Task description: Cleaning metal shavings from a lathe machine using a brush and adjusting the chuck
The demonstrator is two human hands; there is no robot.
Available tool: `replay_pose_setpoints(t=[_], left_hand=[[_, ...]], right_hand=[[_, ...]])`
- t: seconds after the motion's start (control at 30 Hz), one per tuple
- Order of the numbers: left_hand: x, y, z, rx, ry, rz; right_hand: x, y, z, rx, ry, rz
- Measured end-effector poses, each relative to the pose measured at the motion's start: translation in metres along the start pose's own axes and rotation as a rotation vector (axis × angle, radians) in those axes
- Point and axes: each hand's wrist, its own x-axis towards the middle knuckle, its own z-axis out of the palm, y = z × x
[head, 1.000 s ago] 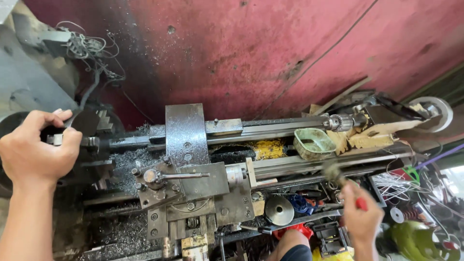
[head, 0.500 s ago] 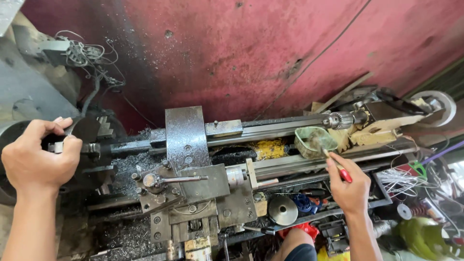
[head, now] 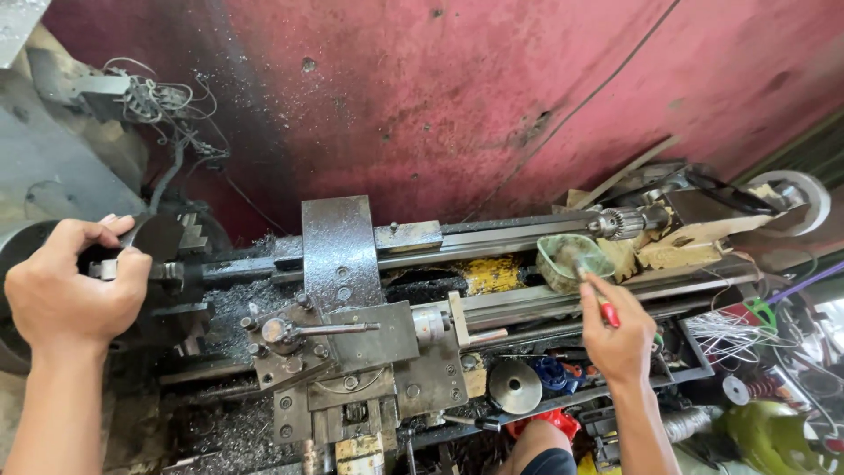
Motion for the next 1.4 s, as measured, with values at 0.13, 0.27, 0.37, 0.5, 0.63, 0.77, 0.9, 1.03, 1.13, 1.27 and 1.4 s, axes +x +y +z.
replay_pose_setpoints(t=[0.13,0.27,0.37,0.5,0.63,0.77,0.9,1.03,1.13,1.27,1.4], left_hand=[[-0.002,-0.002,-0.001,0.004,0.0,0.011],[-0.002,0.003,-0.002,0.003,-0.001,-0.011],[0.001,0.004,-0.003,0.005,0.0,-0.029],[-0.001,-0.001,0.001,0.017,0.002,-0.039],[0.0,-0.001,0.001,0.003,0.007,-0.015],[0.001,0.003,0.001,0.012,0.005,-0.045],[0.003,0.008,-0.002,0.009,-0.012,-0.061],[0.005,0.01,-0.002,0.014,-0.01,-0.067],[0.006,0.013,-0.005,0.033,0.008,-0.058],[0.009,0.017,-0.007,0.006,-0.008,-0.082],[0.01,0.017,-0.007,-0.01,-0.018,-0.067]], right_hand=[[0.006,0.011,-0.007,-0.124,0.181,-0.069],[0.015,0.004,-0.008,-0.103,0.19,-0.058],[0.014,0.005,-0.003,-0.052,0.111,-0.005],[0.015,0.007,-0.013,-0.118,0.242,0.021],[0.014,0.016,-0.004,-0.13,0.207,0.004],[0.014,-0.017,0.012,0.028,-0.059,0.115],[0.015,-0.048,0.021,0.127,-0.011,-0.061],[0.049,-0.022,0.057,-0.01,-0.288,0.071],[0.072,0.014,0.104,-0.125,-0.314,0.004],[0.074,0.013,0.138,-0.315,-0.411,0.09],[0.059,-0.017,0.151,0.082,-0.412,0.182]])
